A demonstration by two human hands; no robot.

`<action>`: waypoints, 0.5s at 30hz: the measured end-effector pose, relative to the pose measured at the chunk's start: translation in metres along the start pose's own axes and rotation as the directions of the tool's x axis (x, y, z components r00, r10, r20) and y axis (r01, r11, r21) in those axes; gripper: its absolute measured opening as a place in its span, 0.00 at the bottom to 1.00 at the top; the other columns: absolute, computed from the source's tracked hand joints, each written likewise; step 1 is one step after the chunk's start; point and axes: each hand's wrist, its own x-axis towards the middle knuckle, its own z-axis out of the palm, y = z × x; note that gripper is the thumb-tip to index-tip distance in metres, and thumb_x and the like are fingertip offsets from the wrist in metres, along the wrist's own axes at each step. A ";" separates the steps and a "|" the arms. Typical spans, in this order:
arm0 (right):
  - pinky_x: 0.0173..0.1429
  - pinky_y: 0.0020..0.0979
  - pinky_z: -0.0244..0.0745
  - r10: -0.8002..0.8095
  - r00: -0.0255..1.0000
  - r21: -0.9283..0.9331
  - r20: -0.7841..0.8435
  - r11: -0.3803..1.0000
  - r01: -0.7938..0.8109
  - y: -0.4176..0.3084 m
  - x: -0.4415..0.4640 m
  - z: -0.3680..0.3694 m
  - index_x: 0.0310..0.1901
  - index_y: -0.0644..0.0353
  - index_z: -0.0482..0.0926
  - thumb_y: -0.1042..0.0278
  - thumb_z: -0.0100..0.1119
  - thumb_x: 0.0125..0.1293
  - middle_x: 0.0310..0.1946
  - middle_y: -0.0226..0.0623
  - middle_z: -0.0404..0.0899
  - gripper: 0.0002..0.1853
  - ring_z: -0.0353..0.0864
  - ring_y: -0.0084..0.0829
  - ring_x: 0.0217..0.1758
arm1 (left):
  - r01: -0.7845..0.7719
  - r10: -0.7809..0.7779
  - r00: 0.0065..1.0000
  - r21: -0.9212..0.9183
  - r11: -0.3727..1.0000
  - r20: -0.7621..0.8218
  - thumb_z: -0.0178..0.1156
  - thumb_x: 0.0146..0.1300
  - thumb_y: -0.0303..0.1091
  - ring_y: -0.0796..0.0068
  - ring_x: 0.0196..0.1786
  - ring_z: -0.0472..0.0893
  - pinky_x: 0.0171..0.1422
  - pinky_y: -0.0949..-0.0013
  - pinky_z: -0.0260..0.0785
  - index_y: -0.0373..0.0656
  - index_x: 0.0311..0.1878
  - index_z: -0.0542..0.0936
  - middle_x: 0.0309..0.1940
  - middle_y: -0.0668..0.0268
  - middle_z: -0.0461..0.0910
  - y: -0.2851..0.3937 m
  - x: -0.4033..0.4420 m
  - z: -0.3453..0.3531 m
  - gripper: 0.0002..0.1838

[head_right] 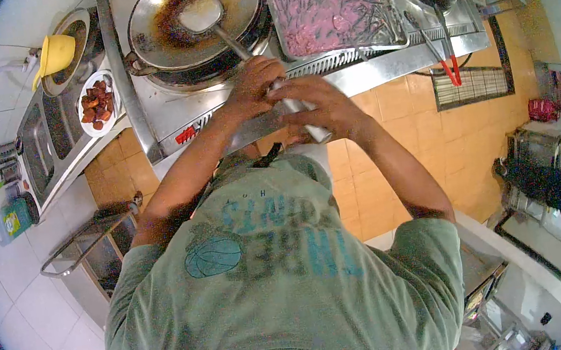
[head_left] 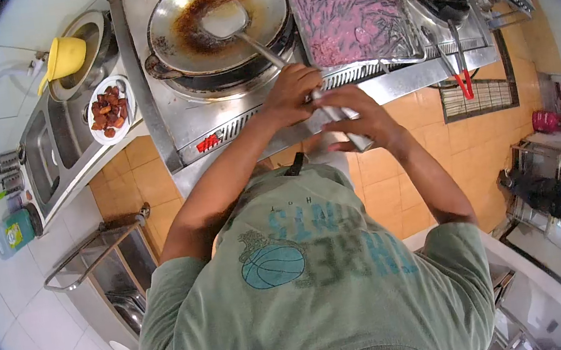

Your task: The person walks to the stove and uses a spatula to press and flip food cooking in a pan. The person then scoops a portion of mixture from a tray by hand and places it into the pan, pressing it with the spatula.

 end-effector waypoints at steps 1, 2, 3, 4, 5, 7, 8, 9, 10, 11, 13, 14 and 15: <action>0.59 0.44 0.66 -0.106 0.994 0.069 0.006 0.992 0.105 0.007 0.005 0.001 0.40 0.55 0.80 0.61 0.68 0.43 0.54 0.40 0.73 0.19 0.71 0.43 0.58 | 0.022 -0.023 0.997 0.015 1.000 0.071 0.63 0.34 0.37 0.55 0.38 0.70 0.44 0.58 0.61 0.44 0.31 0.70 0.29 0.61 0.70 -0.003 -0.004 -0.003 0.18; 0.59 0.46 0.67 -0.214 0.977 0.139 0.007 0.967 0.211 0.012 0.013 0.003 0.37 0.59 0.79 0.61 0.65 0.45 0.52 0.40 0.75 0.17 0.72 0.44 0.57 | 0.024 -0.027 0.997 0.041 0.999 0.078 0.64 0.34 0.37 0.56 0.38 0.70 0.43 0.59 0.61 0.44 0.31 0.70 0.29 0.61 0.70 -0.004 -0.006 -0.003 0.18; 0.50 0.43 0.73 -0.298 0.951 0.190 -0.077 0.932 0.307 0.009 0.024 0.004 0.20 0.63 0.75 0.71 0.63 0.49 0.35 0.40 0.79 0.08 0.79 0.41 0.42 | 0.027 -0.033 0.996 0.069 0.997 0.080 0.64 0.34 0.36 0.56 0.37 0.70 0.43 0.59 0.61 0.44 0.30 0.70 0.29 0.61 0.70 -0.003 -0.006 -0.004 0.18; 0.49 0.41 0.73 -0.318 0.944 0.275 -0.091 0.903 0.331 0.017 0.022 0.011 0.19 0.63 0.73 0.73 0.61 0.48 0.29 0.39 0.77 0.07 0.78 0.39 0.37 | 0.038 -0.045 0.996 0.097 0.995 0.073 0.65 0.34 0.36 0.56 0.37 0.70 0.42 0.59 0.61 0.44 0.30 0.70 0.29 0.61 0.70 0.000 -0.006 -0.003 0.18; 0.48 0.40 0.73 -0.340 0.935 0.358 -0.106 0.864 0.355 0.029 0.014 0.025 0.17 0.62 0.71 0.76 0.59 0.47 0.24 0.37 0.74 0.08 0.78 0.37 0.32 | 0.062 -0.071 0.994 0.098 0.993 0.082 0.65 0.33 0.35 0.57 0.38 0.70 0.44 0.60 0.61 0.43 0.30 0.70 0.30 0.62 0.70 0.004 -0.007 -0.003 0.18; 0.43 0.37 0.73 -0.301 0.932 0.393 -0.200 0.847 0.358 0.026 0.012 0.035 0.14 0.59 0.65 0.80 0.56 0.42 0.16 0.34 0.67 0.10 0.72 0.33 0.23 | 0.111 -0.122 0.988 0.110 0.988 0.099 0.65 0.31 0.32 0.58 0.40 0.71 0.48 0.60 0.62 0.43 0.30 0.72 0.32 0.63 0.72 0.007 -0.006 -0.003 0.18; 0.42 0.36 0.73 -0.284 0.929 0.399 -0.239 0.843 0.360 0.025 0.013 0.034 0.13 0.58 0.64 0.80 0.56 0.42 0.15 0.33 0.66 0.10 0.70 0.33 0.21 | 0.090 -0.096 0.995 0.128 0.988 0.039 0.65 0.32 0.32 0.59 0.42 0.71 0.51 0.60 0.62 0.43 0.30 0.72 0.33 0.63 0.72 0.009 -0.001 0.000 0.17; 0.42 0.36 0.73 -0.282 0.929 0.414 -0.238 0.836 0.360 0.030 0.016 0.031 0.13 0.58 0.64 0.80 0.55 0.41 0.15 0.33 0.66 0.10 0.70 0.33 0.21 | 0.077 -0.076 0.997 0.147 0.986 -0.014 0.65 0.32 0.33 0.59 0.43 0.72 0.54 0.59 0.61 0.42 0.29 0.73 0.34 0.63 0.72 0.014 0.001 0.001 0.17; 0.42 0.35 0.72 -0.267 0.933 0.436 -0.242 0.829 0.351 0.030 0.017 0.030 0.13 0.58 0.64 0.80 0.55 0.40 0.14 0.32 0.66 0.10 0.70 0.33 0.21 | 0.072 -0.064 0.996 0.160 0.985 -0.056 0.65 0.33 0.33 0.59 0.45 0.72 0.57 0.58 0.61 0.42 0.29 0.74 0.35 0.63 0.73 0.021 0.001 0.004 0.16; 0.41 0.35 0.72 -0.240 0.939 0.462 -0.247 0.823 0.332 0.026 0.014 0.031 0.13 0.58 0.64 0.80 0.55 0.39 0.14 0.32 0.65 0.10 0.70 0.33 0.21 | 0.062 -0.046 0.994 0.172 0.983 -0.095 0.66 0.34 0.34 0.60 0.47 0.72 0.60 0.57 0.58 0.42 0.27 0.74 0.35 0.64 0.72 0.026 0.004 0.008 0.15; 0.41 0.35 0.72 -0.217 0.938 0.463 -0.272 0.825 0.325 0.024 0.012 0.033 0.13 0.58 0.64 0.80 0.55 0.38 0.14 0.32 0.65 0.09 0.69 0.33 0.21 | 0.049 -0.021 0.991 0.222 0.974 -0.129 0.65 0.37 0.34 0.61 0.45 0.73 0.56 0.59 0.61 0.42 0.25 0.73 0.34 0.65 0.72 0.036 0.013 0.013 0.12; 0.41 0.35 0.72 -0.215 0.934 0.448 -0.285 0.832 0.328 0.027 0.015 0.031 0.13 0.58 0.64 0.79 0.55 0.37 0.14 0.31 0.65 0.09 0.69 0.33 0.21 | 0.026 0.013 0.983 0.213 0.977 -0.181 0.65 0.39 0.33 0.63 0.40 0.74 0.51 0.61 0.64 0.43 0.23 0.72 0.31 0.66 0.72 0.034 0.016 0.016 0.11; 0.41 0.34 0.71 -0.225 0.942 0.436 -0.249 0.842 0.317 0.029 0.015 0.028 0.13 0.58 0.64 0.78 0.56 0.36 0.15 0.32 0.65 0.09 0.69 0.33 0.22 | 0.056 -0.018 0.985 0.221 0.974 -0.171 0.65 0.40 0.33 0.64 0.37 0.73 0.47 0.62 0.64 0.43 0.21 0.71 0.28 0.67 0.72 0.031 0.014 0.018 0.11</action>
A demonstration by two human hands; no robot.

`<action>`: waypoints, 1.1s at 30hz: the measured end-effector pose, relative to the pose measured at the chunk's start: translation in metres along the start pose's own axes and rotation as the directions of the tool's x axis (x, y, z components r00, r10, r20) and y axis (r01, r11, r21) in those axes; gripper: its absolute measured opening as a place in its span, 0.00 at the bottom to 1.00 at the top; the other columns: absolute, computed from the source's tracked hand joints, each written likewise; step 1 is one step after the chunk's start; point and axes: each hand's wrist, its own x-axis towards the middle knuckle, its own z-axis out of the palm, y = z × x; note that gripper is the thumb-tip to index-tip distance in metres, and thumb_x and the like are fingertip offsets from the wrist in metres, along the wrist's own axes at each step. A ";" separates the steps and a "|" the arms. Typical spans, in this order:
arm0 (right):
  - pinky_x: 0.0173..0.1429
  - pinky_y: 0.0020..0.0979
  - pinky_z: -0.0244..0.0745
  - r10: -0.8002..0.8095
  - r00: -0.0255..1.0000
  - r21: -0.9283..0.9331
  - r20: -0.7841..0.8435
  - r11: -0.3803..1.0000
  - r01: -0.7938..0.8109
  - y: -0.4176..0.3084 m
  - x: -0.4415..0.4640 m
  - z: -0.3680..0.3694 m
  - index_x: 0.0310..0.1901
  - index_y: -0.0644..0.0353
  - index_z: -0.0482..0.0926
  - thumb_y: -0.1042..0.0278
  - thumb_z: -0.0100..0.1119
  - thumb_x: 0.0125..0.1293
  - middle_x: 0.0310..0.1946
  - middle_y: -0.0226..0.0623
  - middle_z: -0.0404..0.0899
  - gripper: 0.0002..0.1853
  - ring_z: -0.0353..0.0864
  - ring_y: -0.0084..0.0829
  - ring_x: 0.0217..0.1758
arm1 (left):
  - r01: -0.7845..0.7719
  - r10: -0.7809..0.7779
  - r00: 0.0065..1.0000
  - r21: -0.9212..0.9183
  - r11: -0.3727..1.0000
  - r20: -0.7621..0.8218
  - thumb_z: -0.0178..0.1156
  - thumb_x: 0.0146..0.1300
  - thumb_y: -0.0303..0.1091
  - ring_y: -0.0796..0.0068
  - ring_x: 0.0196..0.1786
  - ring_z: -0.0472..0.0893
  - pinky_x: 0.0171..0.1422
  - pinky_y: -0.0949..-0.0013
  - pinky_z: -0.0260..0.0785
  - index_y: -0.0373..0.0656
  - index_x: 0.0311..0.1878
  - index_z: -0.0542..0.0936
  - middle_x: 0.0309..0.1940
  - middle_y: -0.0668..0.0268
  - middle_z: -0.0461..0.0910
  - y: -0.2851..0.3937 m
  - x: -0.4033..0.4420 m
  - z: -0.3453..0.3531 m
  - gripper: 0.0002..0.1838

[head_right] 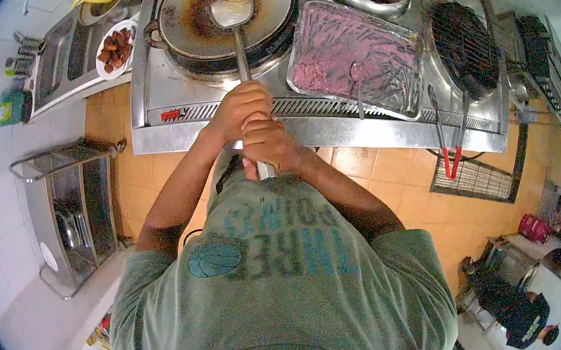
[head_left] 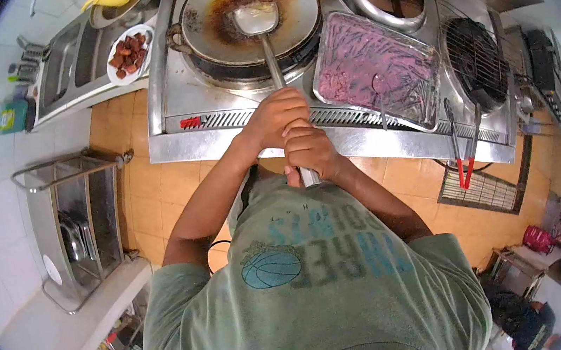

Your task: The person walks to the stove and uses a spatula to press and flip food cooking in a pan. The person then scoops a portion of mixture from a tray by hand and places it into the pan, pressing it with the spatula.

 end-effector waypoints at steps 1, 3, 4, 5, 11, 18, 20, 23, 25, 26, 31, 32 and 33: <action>0.41 0.34 0.71 -0.014 0.999 -0.004 0.048 1.000 0.015 0.002 0.001 -0.002 0.13 0.58 0.64 0.78 0.56 0.35 0.15 0.32 0.66 0.09 0.69 0.33 0.22 | 0.025 -0.025 1.000 0.011 1.000 0.015 0.65 0.42 0.33 0.65 0.33 0.72 0.43 0.64 0.64 0.44 0.19 0.69 0.24 0.68 0.71 -0.003 -0.005 0.003 0.12; 0.42 0.34 0.71 -0.029 0.990 -0.015 0.141 0.999 0.032 0.005 0.000 -0.003 0.14 0.58 0.65 0.78 0.57 0.35 0.15 0.32 0.66 0.09 0.69 0.34 0.22 | 0.042 -0.042 0.999 0.019 0.999 -0.012 0.65 0.44 0.32 0.67 0.27 0.71 0.37 0.66 0.62 0.45 0.17 0.67 0.19 0.69 0.68 -0.005 -0.008 0.008 0.14; 0.43 0.35 0.71 -0.060 0.990 -0.002 0.127 0.998 0.061 0.007 0.000 -0.003 0.15 0.58 0.65 0.78 0.57 0.35 0.16 0.33 0.66 0.09 0.70 0.34 0.23 | 0.030 -0.029 0.998 0.024 0.999 -0.052 0.65 0.44 0.32 0.67 0.25 0.69 0.34 0.66 0.61 0.45 0.16 0.66 0.16 0.70 0.67 -0.006 -0.006 0.011 0.15; 0.43 0.35 0.71 -0.055 0.992 -0.010 0.114 0.998 0.057 0.008 -0.001 -0.003 0.15 0.58 0.65 0.79 0.57 0.34 0.16 0.33 0.66 0.09 0.71 0.34 0.23 | 0.019 -0.016 0.996 0.027 0.999 -0.088 0.65 0.45 0.32 0.67 0.23 0.68 0.32 0.66 0.60 0.45 0.14 0.65 0.14 0.71 0.66 -0.005 -0.005 0.013 0.16; 0.41 0.35 0.73 -0.001 1.000 -0.022 0.020 1.000 0.001 0.003 0.002 0.001 0.15 0.59 0.65 0.82 0.56 0.33 0.16 0.33 0.66 0.10 0.71 0.34 0.23 | 0.002 -0.001 0.995 0.010 1.000 -0.100 0.64 0.45 0.35 0.67 0.24 0.70 0.33 0.66 0.60 0.44 0.15 0.68 0.16 0.69 0.68 -0.008 -0.003 0.011 0.15; 0.39 0.35 0.73 0.009 1.000 -0.035 -0.019 0.999 -0.009 0.002 0.003 0.014 0.15 0.59 0.64 0.81 0.56 0.33 0.16 0.33 0.66 0.10 0.71 0.34 0.22 | -0.016 0.017 0.997 0.011 1.000 -0.072 0.64 0.44 0.36 0.67 0.25 0.72 0.34 0.67 0.62 0.45 0.16 0.71 0.17 0.70 0.70 -0.012 -0.013 0.007 0.12; 0.39 0.34 0.73 0.007 1.000 -0.033 -0.018 0.999 -0.007 0.005 -0.002 0.016 0.15 0.59 0.64 0.81 0.56 0.33 0.16 0.33 0.66 0.10 0.71 0.34 0.22 | -0.025 0.026 0.997 0.008 1.000 -0.079 0.64 0.44 0.36 0.67 0.25 0.72 0.34 0.67 0.63 0.45 0.16 0.72 0.17 0.70 0.71 -0.014 -0.014 0.007 0.11; 0.39 0.34 0.73 0.039 0.999 -0.044 -0.018 0.998 -0.040 0.002 -0.002 0.016 0.15 0.59 0.64 0.80 0.56 0.34 0.15 0.33 0.66 0.09 0.71 0.34 0.22 | -0.029 0.029 0.995 0.009 1.000 -0.096 0.64 0.44 0.35 0.68 0.26 0.73 0.35 0.67 0.64 0.45 0.16 0.72 0.18 0.70 0.73 -0.013 -0.014 0.008 0.11; 0.39 0.34 0.73 0.034 0.999 -0.054 -0.027 0.998 -0.036 0.000 0.001 0.016 0.15 0.60 0.64 0.81 0.55 0.34 0.15 0.34 0.65 0.09 0.71 0.34 0.22 | -0.013 0.014 0.996 0.015 1.000 -0.091 0.64 0.45 0.35 0.68 0.27 0.73 0.36 0.67 0.64 0.45 0.16 0.72 0.19 0.70 0.73 -0.012 -0.014 0.008 0.11; 0.39 0.34 0.73 0.031 0.999 -0.059 -0.031 0.998 -0.033 -0.001 0.001 0.015 0.15 0.60 0.64 0.81 0.55 0.34 0.15 0.34 0.65 0.09 0.71 0.34 0.22 | -0.021 0.024 0.993 0.033 0.999 -0.113 0.64 0.45 0.35 0.68 0.27 0.74 0.39 0.66 0.64 0.45 0.16 0.72 0.18 0.70 0.73 -0.012 -0.014 0.008 0.11; 0.43 0.36 0.73 0.068 0.995 -0.053 0.074 0.996 -0.065 0.001 -0.005 0.011 0.19 0.60 0.66 0.61 0.56 0.36 0.20 0.36 0.69 0.12 0.76 0.38 0.31 | 0.017 0.002 0.986 0.113 0.993 -0.166 0.64 0.47 0.34 0.70 0.28 0.75 0.58 0.61 0.61 0.46 0.17 0.72 0.18 0.71 0.73 -0.009 -0.017 0.011 0.11; 0.43 0.36 0.74 0.087 0.993 -0.047 0.086 0.995 -0.083 0.000 -0.005 0.011 0.19 0.60 0.67 0.62 0.56 0.35 0.21 0.36 0.70 0.12 0.76 0.37 0.32 | 0.029 -0.008 0.985 0.117 0.993 -0.175 0.64 0.47 0.35 0.70 0.29 0.75 0.61 0.59 0.58 0.46 0.17 0.72 0.19 0.71 0.73 -0.008 -0.018 0.012 0.11; 0.44 0.36 0.74 0.080 0.993 -0.043 0.086 0.996 -0.076 0.000 -0.005 0.012 0.19 0.60 0.67 0.62 0.57 0.35 0.21 0.36 0.70 0.12 0.76 0.38 0.32 | 0.042 -0.019 0.983 0.122 0.992 -0.183 0.64 0.47 0.35 0.71 0.29 0.75 0.64 0.57 0.55 0.47 0.17 0.72 0.19 0.71 0.73 -0.007 -0.019 0.011 0.11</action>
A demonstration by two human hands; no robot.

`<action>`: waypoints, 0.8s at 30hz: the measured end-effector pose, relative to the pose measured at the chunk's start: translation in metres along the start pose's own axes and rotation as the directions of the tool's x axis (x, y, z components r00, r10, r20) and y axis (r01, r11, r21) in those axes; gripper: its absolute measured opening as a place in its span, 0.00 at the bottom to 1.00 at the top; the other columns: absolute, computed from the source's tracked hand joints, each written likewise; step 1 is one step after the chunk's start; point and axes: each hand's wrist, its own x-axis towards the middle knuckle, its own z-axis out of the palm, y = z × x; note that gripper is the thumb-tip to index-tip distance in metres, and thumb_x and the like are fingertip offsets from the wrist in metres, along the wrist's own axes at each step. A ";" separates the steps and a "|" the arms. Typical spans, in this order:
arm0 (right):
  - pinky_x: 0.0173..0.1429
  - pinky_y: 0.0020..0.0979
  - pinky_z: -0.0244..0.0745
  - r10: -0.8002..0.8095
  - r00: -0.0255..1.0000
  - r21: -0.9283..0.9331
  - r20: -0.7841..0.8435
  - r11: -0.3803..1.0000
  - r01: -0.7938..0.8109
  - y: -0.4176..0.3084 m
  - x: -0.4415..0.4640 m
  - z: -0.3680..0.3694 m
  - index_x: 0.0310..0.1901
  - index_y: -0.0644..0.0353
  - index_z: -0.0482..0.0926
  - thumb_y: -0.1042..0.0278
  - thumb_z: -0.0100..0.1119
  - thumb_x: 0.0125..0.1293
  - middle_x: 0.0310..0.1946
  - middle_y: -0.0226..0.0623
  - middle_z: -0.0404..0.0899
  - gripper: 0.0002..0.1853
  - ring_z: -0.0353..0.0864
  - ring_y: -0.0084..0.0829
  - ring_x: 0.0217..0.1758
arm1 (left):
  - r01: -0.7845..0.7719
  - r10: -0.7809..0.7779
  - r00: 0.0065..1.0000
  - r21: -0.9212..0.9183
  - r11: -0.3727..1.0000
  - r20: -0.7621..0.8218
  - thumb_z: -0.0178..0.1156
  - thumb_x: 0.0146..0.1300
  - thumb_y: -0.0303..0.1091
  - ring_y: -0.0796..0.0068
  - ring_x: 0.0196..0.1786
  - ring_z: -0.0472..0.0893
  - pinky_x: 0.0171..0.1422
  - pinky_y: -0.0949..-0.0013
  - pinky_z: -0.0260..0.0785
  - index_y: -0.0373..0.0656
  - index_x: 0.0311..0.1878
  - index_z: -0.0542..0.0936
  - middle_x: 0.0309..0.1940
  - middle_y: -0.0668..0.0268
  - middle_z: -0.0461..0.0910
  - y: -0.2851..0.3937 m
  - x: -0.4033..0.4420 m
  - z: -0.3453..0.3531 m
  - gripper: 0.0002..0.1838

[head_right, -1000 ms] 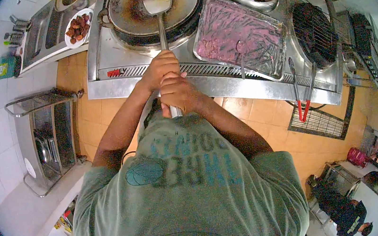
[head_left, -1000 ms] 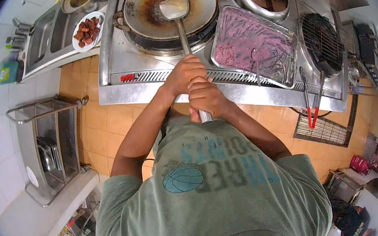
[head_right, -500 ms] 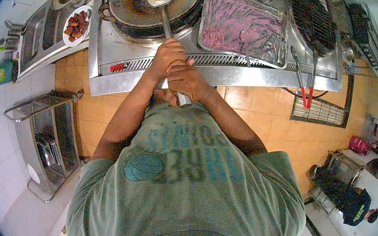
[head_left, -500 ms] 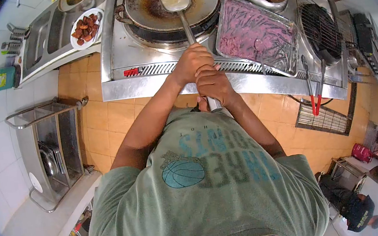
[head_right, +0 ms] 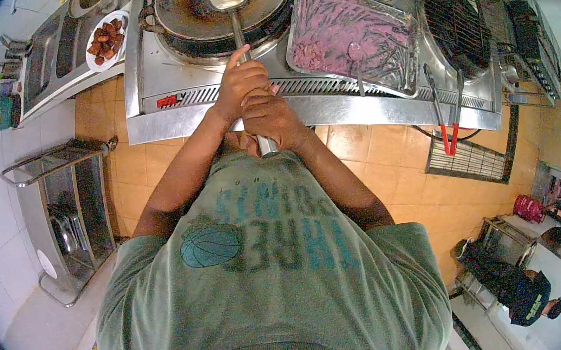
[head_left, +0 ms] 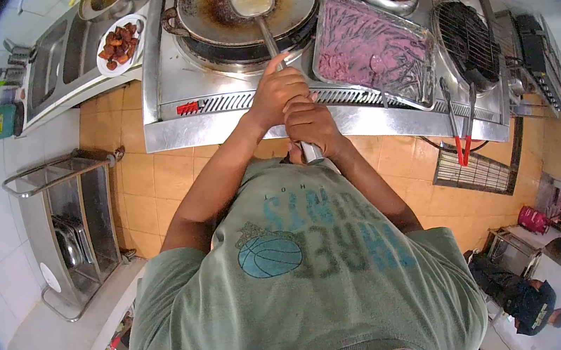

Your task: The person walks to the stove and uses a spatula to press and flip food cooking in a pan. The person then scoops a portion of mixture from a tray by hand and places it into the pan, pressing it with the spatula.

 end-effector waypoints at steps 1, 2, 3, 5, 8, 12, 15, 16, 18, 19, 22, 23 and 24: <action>0.44 0.36 0.74 -0.008 1.000 0.002 0.001 1.000 0.008 0.000 0.000 0.000 0.19 0.59 0.68 0.62 0.58 0.35 0.21 0.36 0.71 0.12 0.76 0.38 0.32 | 0.011 -0.011 1.000 0.008 1.000 -0.008 0.64 0.47 0.35 0.71 0.30 0.76 0.66 0.55 0.53 0.47 0.17 0.72 0.19 0.71 0.74 0.001 0.000 -0.001 0.11; 0.44 0.36 0.74 -0.018 1.000 0.004 0.002 1.000 0.018 0.001 0.001 0.000 0.19 0.59 0.68 0.62 0.59 0.35 0.22 0.36 0.71 0.12 0.76 0.38 0.32 | 0.018 -0.018 1.000 0.016 1.000 -0.015 0.65 0.47 0.35 0.71 0.31 0.76 0.67 0.54 0.52 0.47 0.17 0.72 0.20 0.70 0.74 0.002 0.000 -0.001 0.11; 0.42 0.35 0.73 -0.030 0.998 0.001 -0.048 1.000 0.030 0.000 0.003 0.002 0.17 0.60 0.66 0.68 0.57 0.34 0.19 0.35 0.69 0.10 0.74 0.36 0.28 | 0.026 -0.026 0.999 0.023 0.999 -0.022 0.65 0.47 0.35 0.72 0.31 0.77 0.67 0.54 0.51 0.47 0.17 0.73 0.20 0.70 0.74 0.004 0.000 -0.002 0.11; 0.38 0.33 0.73 -0.051 0.987 -0.006 -0.151 0.999 0.050 -0.001 0.008 0.009 0.13 0.60 0.63 0.80 0.54 0.32 0.14 0.34 0.64 0.09 0.70 0.33 0.21 | 0.040 -0.039 0.999 0.026 0.999 -0.016 0.65 0.47 0.35 0.72 0.33 0.78 0.69 0.53 0.49 0.47 0.17 0.73 0.21 0.70 0.75 0.004 0.000 -0.002 0.11; 0.38 0.32 0.72 -0.054 0.986 0.010 -0.157 0.998 0.057 -0.002 0.009 0.009 0.13 0.60 0.63 0.80 0.54 0.31 0.14 0.34 0.64 0.09 0.70 0.33 0.21 | 0.057 -0.057 0.998 0.022 0.998 0.015 0.65 0.47 0.36 0.72 0.37 0.79 0.70 0.52 0.46 0.47 0.17 0.73 0.21 0.69 0.75 0.003 -0.004 -0.002 0.12; 0.38 0.32 0.72 -0.039 0.987 0.008 -0.159 0.999 0.041 -0.001 0.009 0.010 0.13 0.60 0.63 0.80 0.54 0.31 0.14 0.33 0.64 0.10 0.70 0.32 0.21 | 0.070 -0.071 0.997 0.033 0.997 0.014 0.66 0.47 0.36 0.72 0.41 0.80 0.71 0.51 0.43 0.47 0.17 0.72 0.21 0.69 0.75 0.004 -0.003 -0.002 0.12; 0.40 0.34 0.73 -0.015 0.991 0.023 -0.129 1.000 0.018 -0.001 0.006 0.009 0.15 0.60 0.65 0.77 0.57 0.32 0.17 0.34 0.67 0.09 0.72 0.34 0.24 | 0.086 -0.086 0.996 0.015 0.996 0.020 0.66 0.47 0.34 0.72 0.43 0.80 0.71 0.50 0.42 0.47 0.18 0.72 0.22 0.69 0.75 0.005 -0.004 -0.002 0.12; 0.42 0.36 0.73 -0.004 0.996 0.020 -0.088 1.000 0.006 -0.001 0.003 0.007 0.17 0.59 0.67 0.74 0.59 0.33 0.19 0.35 0.70 0.09 0.74 0.36 0.27 | 0.092 -0.092 0.996 0.006 0.996 0.023 0.66 0.47 0.34 0.72 0.43 0.80 0.71 0.50 0.42 0.47 0.19 0.71 0.22 0.69 0.75 0.005 -0.005 -0.002 0.11; 0.45 0.37 0.74 -0.004 0.999 0.018 -0.046 1.000 0.004 0.001 0.000 0.006 0.19 0.59 0.69 0.70 0.61 0.34 0.22 0.35 0.73 0.10 0.76 0.37 0.29 | 0.101 -0.101 0.995 0.015 0.995 0.021 0.66 0.48 0.33 0.71 0.44 0.80 0.71 0.50 0.42 0.47 0.19 0.71 0.22 0.70 0.74 0.006 -0.005 -0.002 0.11; 0.44 0.37 0.74 -0.013 0.999 0.018 -0.047 1.000 0.014 0.003 -0.001 0.007 0.19 0.59 0.69 0.70 0.62 0.33 0.22 0.35 0.73 0.11 0.76 0.37 0.29 | 0.106 -0.106 0.994 0.019 0.994 0.021 0.66 0.48 0.33 0.71 0.45 0.79 0.71 0.50 0.42 0.47 0.20 0.71 0.22 0.70 0.73 0.007 -0.006 -0.003 0.11; 0.44 0.37 0.74 -0.024 0.999 0.001 -0.037 1.000 0.024 0.003 -0.001 0.006 0.19 0.58 0.69 0.68 0.62 0.33 0.22 0.35 0.73 0.12 0.76 0.37 0.30 | 0.106 -0.106 0.994 0.008 0.994 0.020 0.66 0.47 0.33 0.71 0.46 0.79 0.70 0.51 0.43 0.47 0.20 0.71 0.22 0.70 0.73 0.008 -0.008 -0.003 0.11; 0.44 0.37 0.74 -0.025 0.999 -0.008 -0.030 1.000 0.025 0.002 0.000 0.006 0.19 0.58 0.69 0.67 0.62 0.32 0.22 0.35 0.73 0.12 0.76 0.37 0.30 | 0.108 -0.108 0.994 -0.003 0.994 0.025 0.66 0.47 0.33 0.71 0.46 0.78 0.70 0.51 0.43 0.47 0.20 0.71 0.23 0.70 0.73 0.007 -0.008 -0.003 0.11; 0.44 0.37 0.74 -0.020 0.999 -0.002 -0.027 1.000 0.020 0.001 0.000 0.005 0.20 0.58 0.69 0.67 0.62 0.32 0.22 0.35 0.73 0.12 0.76 0.37 0.30 | 0.111 -0.111 0.993 -0.015 0.994 0.030 0.65 0.47 0.33 0.71 0.47 0.78 0.70 0.51 0.44 0.47 0.20 0.71 0.23 0.70 0.73 0.006 -0.009 -0.003 0.11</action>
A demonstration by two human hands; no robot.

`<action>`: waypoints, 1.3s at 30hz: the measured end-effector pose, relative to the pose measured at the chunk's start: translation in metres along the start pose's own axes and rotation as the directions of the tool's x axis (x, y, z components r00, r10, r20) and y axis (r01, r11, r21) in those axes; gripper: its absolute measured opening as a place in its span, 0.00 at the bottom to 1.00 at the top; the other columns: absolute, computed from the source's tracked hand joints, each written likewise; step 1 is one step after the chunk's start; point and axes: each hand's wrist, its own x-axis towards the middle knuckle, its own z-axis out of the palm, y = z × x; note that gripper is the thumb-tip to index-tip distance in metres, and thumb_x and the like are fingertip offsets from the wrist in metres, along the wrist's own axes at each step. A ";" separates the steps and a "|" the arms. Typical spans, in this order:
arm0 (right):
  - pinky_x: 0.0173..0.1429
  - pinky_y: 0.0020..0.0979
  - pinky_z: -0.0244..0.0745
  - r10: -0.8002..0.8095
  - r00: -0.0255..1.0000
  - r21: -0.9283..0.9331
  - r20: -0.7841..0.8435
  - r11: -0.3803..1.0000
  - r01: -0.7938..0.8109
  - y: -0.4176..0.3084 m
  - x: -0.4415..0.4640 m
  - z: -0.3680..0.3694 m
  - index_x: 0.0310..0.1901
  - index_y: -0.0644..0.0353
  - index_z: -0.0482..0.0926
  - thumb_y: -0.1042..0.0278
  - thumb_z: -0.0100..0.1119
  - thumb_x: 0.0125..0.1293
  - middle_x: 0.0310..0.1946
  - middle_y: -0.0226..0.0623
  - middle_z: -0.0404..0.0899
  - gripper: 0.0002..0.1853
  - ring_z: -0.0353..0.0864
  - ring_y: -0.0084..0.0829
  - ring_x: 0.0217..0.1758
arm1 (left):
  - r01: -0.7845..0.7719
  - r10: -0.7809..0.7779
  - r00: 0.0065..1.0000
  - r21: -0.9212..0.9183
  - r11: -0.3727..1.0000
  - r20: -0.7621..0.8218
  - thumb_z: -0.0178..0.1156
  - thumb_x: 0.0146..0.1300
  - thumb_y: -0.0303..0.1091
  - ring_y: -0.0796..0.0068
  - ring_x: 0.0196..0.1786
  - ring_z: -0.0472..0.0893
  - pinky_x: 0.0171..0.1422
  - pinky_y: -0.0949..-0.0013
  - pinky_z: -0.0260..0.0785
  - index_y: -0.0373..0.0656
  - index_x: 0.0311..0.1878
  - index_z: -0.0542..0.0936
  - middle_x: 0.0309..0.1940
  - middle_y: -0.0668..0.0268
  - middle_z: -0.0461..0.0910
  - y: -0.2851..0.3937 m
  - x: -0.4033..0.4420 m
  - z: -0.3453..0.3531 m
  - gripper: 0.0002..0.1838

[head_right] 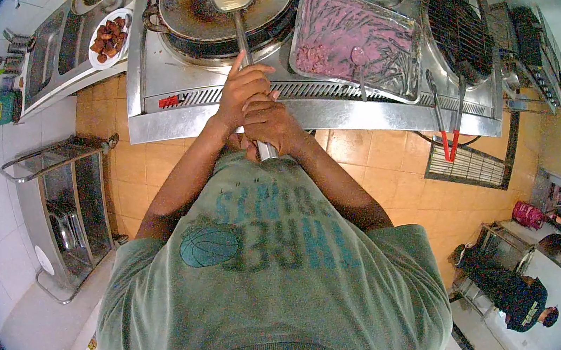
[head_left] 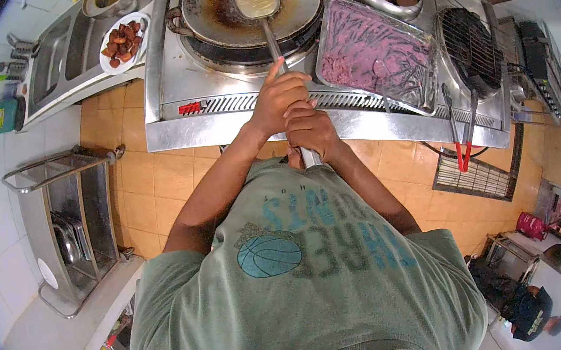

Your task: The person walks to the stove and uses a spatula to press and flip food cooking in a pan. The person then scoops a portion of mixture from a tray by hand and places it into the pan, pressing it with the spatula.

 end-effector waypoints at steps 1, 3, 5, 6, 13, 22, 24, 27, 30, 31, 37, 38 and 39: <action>0.43 0.37 0.74 0.006 1.000 0.007 0.003 1.000 -0.006 -0.001 0.000 0.000 0.20 0.58 0.69 0.66 0.63 0.32 0.21 0.35 0.72 0.13 0.76 0.38 0.30 | 0.004 -0.004 1.000 -0.012 1.000 0.005 0.65 0.47 0.32 0.71 0.47 0.78 0.70 0.52 0.44 0.47 0.20 0.71 0.24 0.70 0.73 0.000 -0.001 0.001 0.11; 0.43 0.36 0.73 0.000 1.000 0.021 0.003 1.000 0.000 -0.001 -0.001 0.001 0.20 0.58 0.69 0.66 0.63 0.31 0.21 0.36 0.71 0.14 0.75 0.38 0.31 | 0.010 -0.009 1.000 -0.028 1.000 0.009 0.65 0.48 0.32 0.71 0.48 0.77 0.70 0.52 0.45 0.47 0.21 0.71 0.25 0.69 0.73 -0.001 -0.003 0.001 0.10; 0.42 0.36 0.73 -0.032 0.999 0.030 -0.006 0.999 0.032 0.002 -0.001 0.001 0.20 0.58 0.68 0.66 0.63 0.30 0.20 0.36 0.70 0.14 0.75 0.39 0.31 | 0.019 -0.018 1.000 -0.033 0.999 0.021 0.65 0.48 0.33 0.70 0.49 0.77 0.70 0.52 0.45 0.47 0.23 0.72 0.26 0.70 0.73 -0.002 -0.004 0.001 0.10; 0.42 0.36 0.73 -0.026 1.000 0.036 0.000 0.999 0.026 0.002 0.003 -0.001 0.20 0.59 0.68 0.66 0.63 0.30 0.20 0.36 0.70 0.14 0.74 0.39 0.30 | 0.022 -0.022 0.999 -0.026 0.999 0.029 0.65 0.48 0.33 0.69 0.50 0.76 0.70 0.52 0.45 0.47 0.24 0.72 0.27 0.70 0.74 -0.002 -0.004 -0.001 0.09; 0.42 0.35 0.73 -0.004 0.998 0.055 -0.055 0.998 0.007 -0.002 0.003 0.001 0.14 0.60 0.66 0.80 0.55 0.33 0.16 0.35 0.67 0.08 0.71 0.34 0.21 | 0.113 -0.114 0.993 0.023 0.993 0.029 0.66 0.47 0.34 0.64 0.58 0.71 0.69 0.53 0.46 0.46 0.35 0.75 0.40 0.69 0.76 0.008 -0.008 -0.010 0.12; 0.45 0.39 0.71 -0.048 0.999 0.062 0.018 0.997 0.047 -0.001 0.002 -0.001 0.17 0.57 0.67 0.63 0.64 0.32 0.18 0.33 0.66 0.15 0.72 0.37 0.27 | 0.424 -0.426 0.897 -0.043 0.904 -0.120 0.58 0.52 0.24 0.56 0.53 0.71 0.59 0.60 0.61 0.41 0.50 0.72 0.49 0.57 0.72 0.014 -0.029 -0.028 0.19; 0.47 0.39 0.70 -0.020 1.000 0.057 0.022 0.998 0.019 0.001 -0.002 0.001 0.18 0.56 0.68 0.64 0.65 0.33 0.18 0.32 0.66 0.14 0.73 0.37 0.28 | 0.575 -0.591 0.801 -0.153 0.804 -0.096 0.57 0.53 0.24 0.59 0.51 0.73 0.58 0.60 0.63 0.40 0.49 0.72 0.46 0.59 0.73 0.009 -0.037 -0.026 0.18; 0.47 0.39 0.71 0.016 1.000 0.034 0.012 0.999 -0.016 -0.006 -0.001 0.001 0.18 0.57 0.68 0.68 0.64 0.33 0.18 0.32 0.67 0.13 0.74 0.37 0.29 | 0.715 -0.783 0.448 -0.699 0.024 0.431 0.50 0.64 0.44 0.70 0.41 0.75 0.49 0.66 0.66 0.44 0.44 0.74 0.38 0.67 0.76 -0.015 -0.061 -0.012 0.14; 0.47 0.39 0.71 0.004 1.000 0.003 -0.028 1.000 -0.004 -0.005 0.002 0.000 0.18 0.58 0.68 0.72 0.62 0.34 0.19 0.33 0.69 0.10 0.75 0.38 0.30 | 0.644 -0.662 0.302 -0.658 -0.389 0.686 0.43 0.67 0.54 0.78 0.32 0.73 0.38 0.77 0.66 0.46 0.42 0.74 0.32 0.70 0.76 0.007 -0.028 -0.031 0.21; 0.47 0.38 0.71 0.003 1.000 0.007 -0.026 1.000 -0.003 -0.005 0.003 -0.001 0.19 0.58 0.69 0.73 0.61 0.35 0.19 0.33 0.69 0.09 0.75 0.38 0.31 | 0.639 -0.604 0.339 -0.648 -0.415 0.721 0.44 0.67 0.52 0.79 0.30 0.74 0.36 0.78 0.66 0.46 0.43 0.74 0.30 0.70 0.76 0.010 -0.024 -0.035 0.20; 0.45 0.39 0.71 -0.008 0.998 0.029 -0.062 1.000 0.010 -0.003 -0.001 0.002 0.25 0.61 0.75 0.75 0.60 0.34 0.23 0.36 0.74 0.11 0.76 0.39 0.32 | 0.632 -0.518 0.346 -0.602 -0.488 0.782 0.48 0.66 0.50 0.83 0.26 0.74 0.24 0.81 0.64 0.41 0.46 0.74 0.27 0.71 0.76 0.009 -0.027 -0.025 0.20; 0.45 0.39 0.71 -0.017 0.997 0.036 -0.076 0.999 0.019 -0.002 -0.001 0.003 0.27 0.62 0.76 0.75 0.61 0.34 0.24 0.36 0.74 0.12 0.76 0.39 0.32 | 0.620 -0.509 0.353 -0.604 -0.501 0.785 0.48 0.66 0.49 0.82 0.26 0.75 0.25 0.80 0.65 0.41 0.47 0.74 0.28 0.70 0.76 0.010 -0.026 -0.025 0.20; 0.44 0.39 0.71 -0.018 0.997 0.031 -0.069 0.999 0.020 -0.003 0.000 0.002 0.27 0.62 0.75 0.75 0.61 0.34 0.24 0.37 0.74 0.12 0.76 0.39 0.32 | 0.607 -0.499 0.361 -0.605 -0.515 0.788 0.48 0.66 0.49 0.82 0.27 0.76 0.25 0.80 0.67 0.40 0.47 0.74 0.28 0.69 0.77 0.011 -0.025 -0.025 0.20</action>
